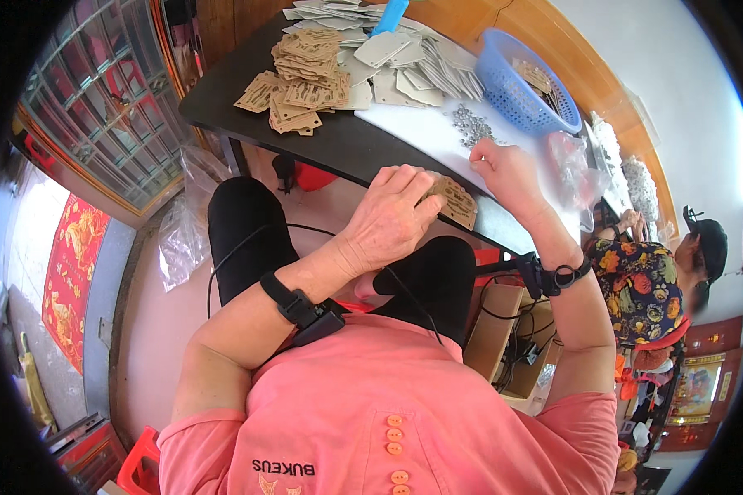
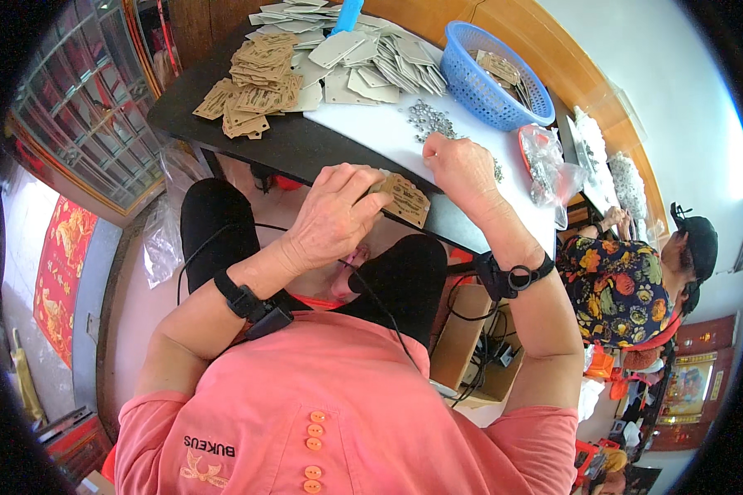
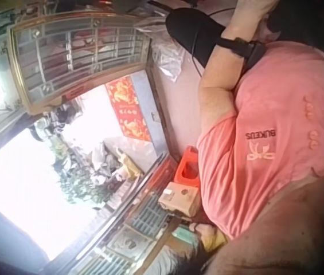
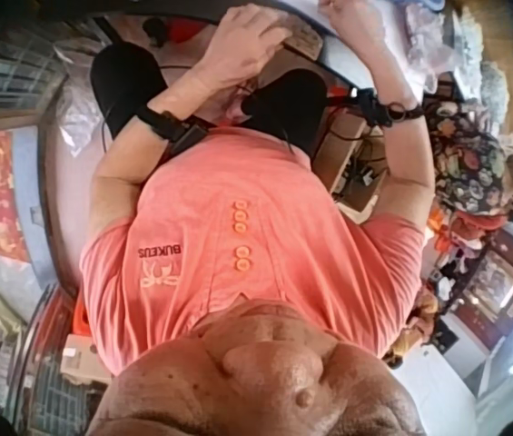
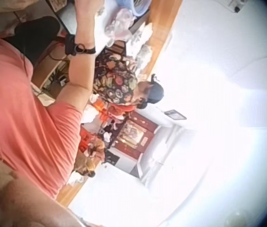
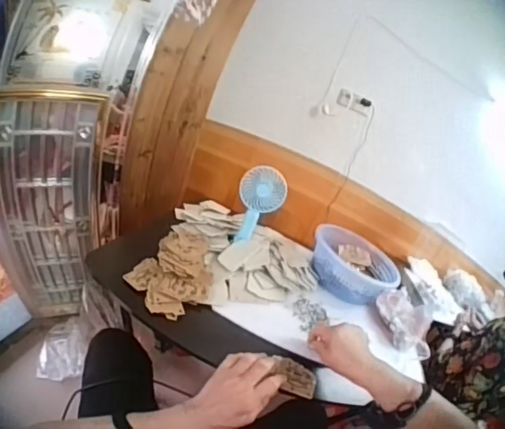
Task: Attaching small metal rivets or ornaments to leather shoe labels.
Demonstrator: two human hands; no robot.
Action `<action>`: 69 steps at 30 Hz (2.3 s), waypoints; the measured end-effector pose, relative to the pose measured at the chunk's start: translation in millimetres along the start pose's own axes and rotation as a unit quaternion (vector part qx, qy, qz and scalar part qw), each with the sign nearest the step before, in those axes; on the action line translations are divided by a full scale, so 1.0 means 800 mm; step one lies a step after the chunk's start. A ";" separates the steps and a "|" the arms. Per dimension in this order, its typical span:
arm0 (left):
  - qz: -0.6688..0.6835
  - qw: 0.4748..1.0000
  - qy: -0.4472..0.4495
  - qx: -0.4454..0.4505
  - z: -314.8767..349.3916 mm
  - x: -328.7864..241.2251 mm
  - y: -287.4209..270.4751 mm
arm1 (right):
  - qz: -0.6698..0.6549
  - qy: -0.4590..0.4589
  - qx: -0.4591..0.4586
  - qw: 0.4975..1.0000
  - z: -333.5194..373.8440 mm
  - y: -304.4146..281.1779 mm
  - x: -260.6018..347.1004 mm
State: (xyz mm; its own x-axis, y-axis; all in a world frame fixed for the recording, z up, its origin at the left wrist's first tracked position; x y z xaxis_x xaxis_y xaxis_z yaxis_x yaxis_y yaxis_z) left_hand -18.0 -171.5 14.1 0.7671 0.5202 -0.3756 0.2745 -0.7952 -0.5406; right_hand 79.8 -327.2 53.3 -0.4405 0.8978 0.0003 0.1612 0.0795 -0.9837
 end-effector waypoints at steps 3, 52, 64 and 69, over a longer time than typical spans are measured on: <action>0.006 1.000 -0.008 -0.006 -0.001 -0.001 -0.004 | -0.003 -0.024 -0.003 1.000 -0.001 0.000 0.002; -0.002 1.000 0.003 0.013 -0.002 0.005 0.003 | -0.429 0.144 0.233 0.861 -0.008 0.041 0.028; 0.009 1.000 0.004 0.015 -0.007 -0.002 -0.002 | -0.429 0.184 0.246 0.849 -0.010 0.030 0.028; 0.005 0.999 0.011 0.030 -0.008 -0.009 -0.001 | -0.479 0.120 0.097 0.864 0.026 0.014 0.010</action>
State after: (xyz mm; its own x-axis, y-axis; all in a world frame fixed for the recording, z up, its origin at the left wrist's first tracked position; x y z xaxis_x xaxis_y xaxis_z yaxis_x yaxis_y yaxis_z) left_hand -19.8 -176.2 22.1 0.7817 0.5053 -0.3654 0.2322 -0.7797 -0.5815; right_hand 60.0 -328.3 38.4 -0.0908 0.5259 0.8457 -0.3376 0.7827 -0.5229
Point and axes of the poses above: each hand's wrist, its own z-axis away from the middle knuckle, its own y-axis out of the palm, x = y × z, the point moved 8 cm from there along -z, towards the middle knuckle, and after that the axes turned 4 degrees about -y, right-handed, at the moved point
